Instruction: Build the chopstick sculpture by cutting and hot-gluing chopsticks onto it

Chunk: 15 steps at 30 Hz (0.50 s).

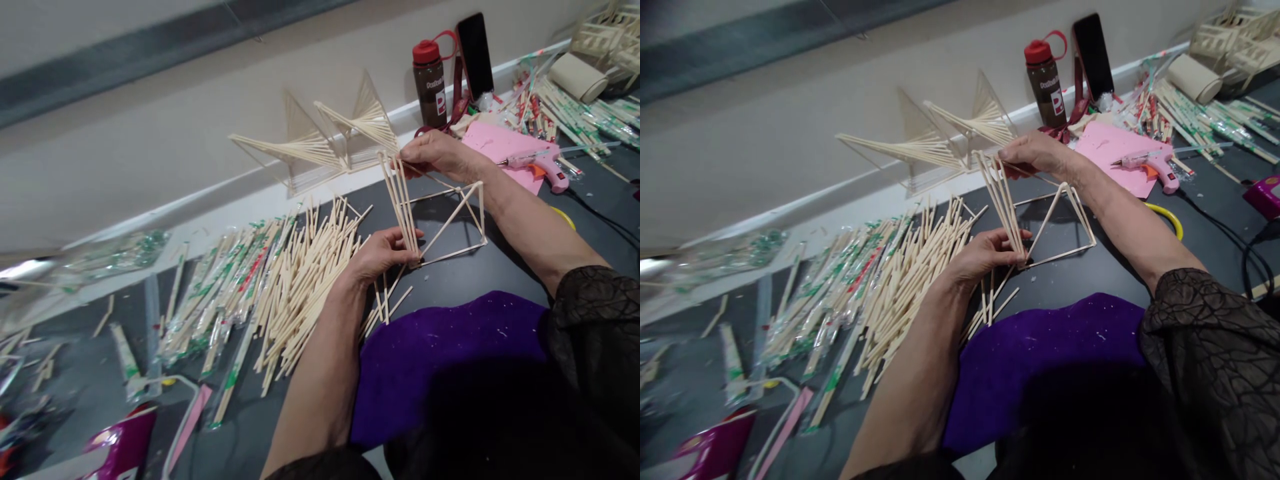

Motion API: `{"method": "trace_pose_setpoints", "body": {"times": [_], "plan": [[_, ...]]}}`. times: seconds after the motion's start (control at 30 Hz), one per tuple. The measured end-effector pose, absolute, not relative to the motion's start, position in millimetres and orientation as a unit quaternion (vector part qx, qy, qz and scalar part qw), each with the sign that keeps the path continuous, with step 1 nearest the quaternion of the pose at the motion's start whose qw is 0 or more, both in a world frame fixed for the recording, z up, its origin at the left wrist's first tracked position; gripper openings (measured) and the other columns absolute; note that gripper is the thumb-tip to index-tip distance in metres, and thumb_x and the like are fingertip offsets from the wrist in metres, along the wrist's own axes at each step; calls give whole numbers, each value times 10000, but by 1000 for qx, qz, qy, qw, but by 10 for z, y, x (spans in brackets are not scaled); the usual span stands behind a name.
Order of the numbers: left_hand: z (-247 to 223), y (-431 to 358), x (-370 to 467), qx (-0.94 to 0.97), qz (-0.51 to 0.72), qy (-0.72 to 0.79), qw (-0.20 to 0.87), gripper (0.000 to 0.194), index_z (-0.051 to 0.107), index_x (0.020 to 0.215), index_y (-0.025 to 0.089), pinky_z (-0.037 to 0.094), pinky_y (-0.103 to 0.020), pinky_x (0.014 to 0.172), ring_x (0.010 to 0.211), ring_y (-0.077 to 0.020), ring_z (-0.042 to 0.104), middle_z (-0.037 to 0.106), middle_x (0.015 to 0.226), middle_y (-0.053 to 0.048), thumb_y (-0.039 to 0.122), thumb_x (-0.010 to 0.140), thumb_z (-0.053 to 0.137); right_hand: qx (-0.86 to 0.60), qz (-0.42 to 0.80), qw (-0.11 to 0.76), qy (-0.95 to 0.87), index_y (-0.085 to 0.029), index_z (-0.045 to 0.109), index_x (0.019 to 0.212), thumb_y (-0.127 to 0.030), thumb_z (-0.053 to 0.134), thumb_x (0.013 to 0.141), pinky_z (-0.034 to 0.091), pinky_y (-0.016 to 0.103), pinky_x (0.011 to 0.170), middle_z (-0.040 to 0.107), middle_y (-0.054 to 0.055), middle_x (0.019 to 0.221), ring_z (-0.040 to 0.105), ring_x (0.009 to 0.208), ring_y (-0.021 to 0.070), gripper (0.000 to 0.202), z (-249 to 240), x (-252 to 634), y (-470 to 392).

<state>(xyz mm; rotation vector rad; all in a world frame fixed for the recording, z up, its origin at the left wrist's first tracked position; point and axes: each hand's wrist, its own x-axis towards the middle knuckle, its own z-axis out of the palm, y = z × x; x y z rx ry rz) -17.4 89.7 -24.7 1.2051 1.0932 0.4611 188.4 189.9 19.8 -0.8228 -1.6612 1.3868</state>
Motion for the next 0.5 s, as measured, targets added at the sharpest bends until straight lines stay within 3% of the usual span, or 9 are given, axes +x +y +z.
{"method": "trace_pose_setpoints", "body": {"times": [0.17, 0.5], "plan": [[-263, 896, -180, 532, 205, 485, 663, 547, 667, 1068, 132, 488, -315, 692, 638, -137, 629, 689, 734, -13, 197, 558, 853, -310, 539, 408, -668, -133, 669, 750, -210, 688, 859, 439, 203, 566, 603, -18, 589, 534, 583, 84, 135, 176, 1898, 1933], [-234, 887, -156, 532, 208, 488, 660, 499, 680, 1050, 136, 487, -314, 701, 653, -138, 628, 692, 740, -18, 164, 574, 826, -335, 553, 412, -642, -138, 675, 786, -240, 681, 873, 427, 207, 570, 649, -5, 656, 549, 587, 77, 134, 237, 1893, 1876]]}}
